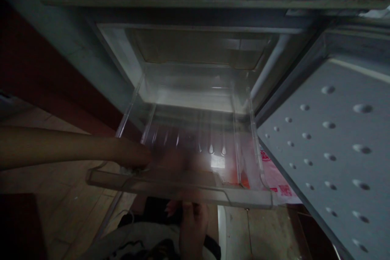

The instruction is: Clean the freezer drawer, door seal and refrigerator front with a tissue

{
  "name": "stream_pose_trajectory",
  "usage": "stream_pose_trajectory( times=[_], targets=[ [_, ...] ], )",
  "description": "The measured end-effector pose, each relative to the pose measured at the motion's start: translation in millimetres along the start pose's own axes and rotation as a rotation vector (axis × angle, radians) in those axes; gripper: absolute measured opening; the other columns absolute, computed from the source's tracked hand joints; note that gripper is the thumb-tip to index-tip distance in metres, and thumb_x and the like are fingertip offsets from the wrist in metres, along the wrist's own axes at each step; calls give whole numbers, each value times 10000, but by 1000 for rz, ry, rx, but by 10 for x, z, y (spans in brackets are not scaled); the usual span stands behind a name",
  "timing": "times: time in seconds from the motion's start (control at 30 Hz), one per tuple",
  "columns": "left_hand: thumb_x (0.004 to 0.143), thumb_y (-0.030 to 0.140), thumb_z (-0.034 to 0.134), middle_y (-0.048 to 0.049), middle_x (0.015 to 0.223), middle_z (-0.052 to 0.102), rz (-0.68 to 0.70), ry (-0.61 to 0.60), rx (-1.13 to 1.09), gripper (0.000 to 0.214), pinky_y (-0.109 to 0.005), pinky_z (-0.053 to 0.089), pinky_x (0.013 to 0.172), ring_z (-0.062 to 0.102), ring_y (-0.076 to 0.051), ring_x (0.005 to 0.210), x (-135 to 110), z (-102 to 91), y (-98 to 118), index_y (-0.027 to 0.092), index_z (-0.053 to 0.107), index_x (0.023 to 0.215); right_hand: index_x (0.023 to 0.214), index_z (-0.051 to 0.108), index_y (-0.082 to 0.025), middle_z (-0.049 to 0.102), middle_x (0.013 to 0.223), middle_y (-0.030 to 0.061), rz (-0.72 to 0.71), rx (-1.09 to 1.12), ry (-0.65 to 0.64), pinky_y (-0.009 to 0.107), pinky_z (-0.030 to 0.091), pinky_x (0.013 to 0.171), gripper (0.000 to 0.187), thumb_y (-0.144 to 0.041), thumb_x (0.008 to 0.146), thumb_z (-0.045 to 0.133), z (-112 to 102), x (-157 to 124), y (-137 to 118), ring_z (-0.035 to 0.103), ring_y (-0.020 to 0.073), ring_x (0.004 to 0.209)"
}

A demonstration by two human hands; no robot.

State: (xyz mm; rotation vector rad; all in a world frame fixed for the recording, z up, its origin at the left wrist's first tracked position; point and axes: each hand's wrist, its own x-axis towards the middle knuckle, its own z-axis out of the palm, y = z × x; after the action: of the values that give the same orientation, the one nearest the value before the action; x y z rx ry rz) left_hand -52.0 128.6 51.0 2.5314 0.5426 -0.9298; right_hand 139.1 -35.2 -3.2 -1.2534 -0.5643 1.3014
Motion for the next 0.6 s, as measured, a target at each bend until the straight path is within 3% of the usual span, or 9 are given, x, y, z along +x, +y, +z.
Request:
stream_pose_trajectory(
  times=[0.1,0.23,0.3,0.43,0.6],
  targets=[
    [672,1,623,-18,483,570,51,-168,-49,231,-232,260,427,338,-85,401,-57,-169,48,153,616,498,542,613,-169,632,499,29,12,-7,10,202,450,473,399,-481,790,606,5,-5,1,571,124,464],
    [617,-77,586,49,371,353,16,-282,-190,368,-237,221,420,289,-73,364,-194,-375,149,154,420,384,557,633,-163,647,519,46,-20,-35,-25,215,448,457,409,-493,794,598,-25,6,46,593,145,472],
    [587,-112,558,61,368,319,10,-281,-229,371,-239,211,418,283,-70,357,-286,-456,201,151,395,383,565,637,-162,645,520,46,-34,-34,-36,215,443,455,414,-494,807,583,-44,16,71,591,145,471],
    [564,-148,516,62,393,371,-15,-215,-248,316,-221,217,426,297,-62,380,-413,-540,266,135,494,424,529,615,-164,626,496,39,-26,-109,-17,206,420,439,437,-492,816,571,-73,25,119,547,123,436],
    [641,-51,592,26,409,502,-74,-189,-152,239,-231,215,407,304,-76,360,-360,-411,263,141,654,511,573,614,-163,623,512,30,-33,-104,6,198,396,426,416,-497,819,575,-106,28,189,503,106,426]
  ],
)
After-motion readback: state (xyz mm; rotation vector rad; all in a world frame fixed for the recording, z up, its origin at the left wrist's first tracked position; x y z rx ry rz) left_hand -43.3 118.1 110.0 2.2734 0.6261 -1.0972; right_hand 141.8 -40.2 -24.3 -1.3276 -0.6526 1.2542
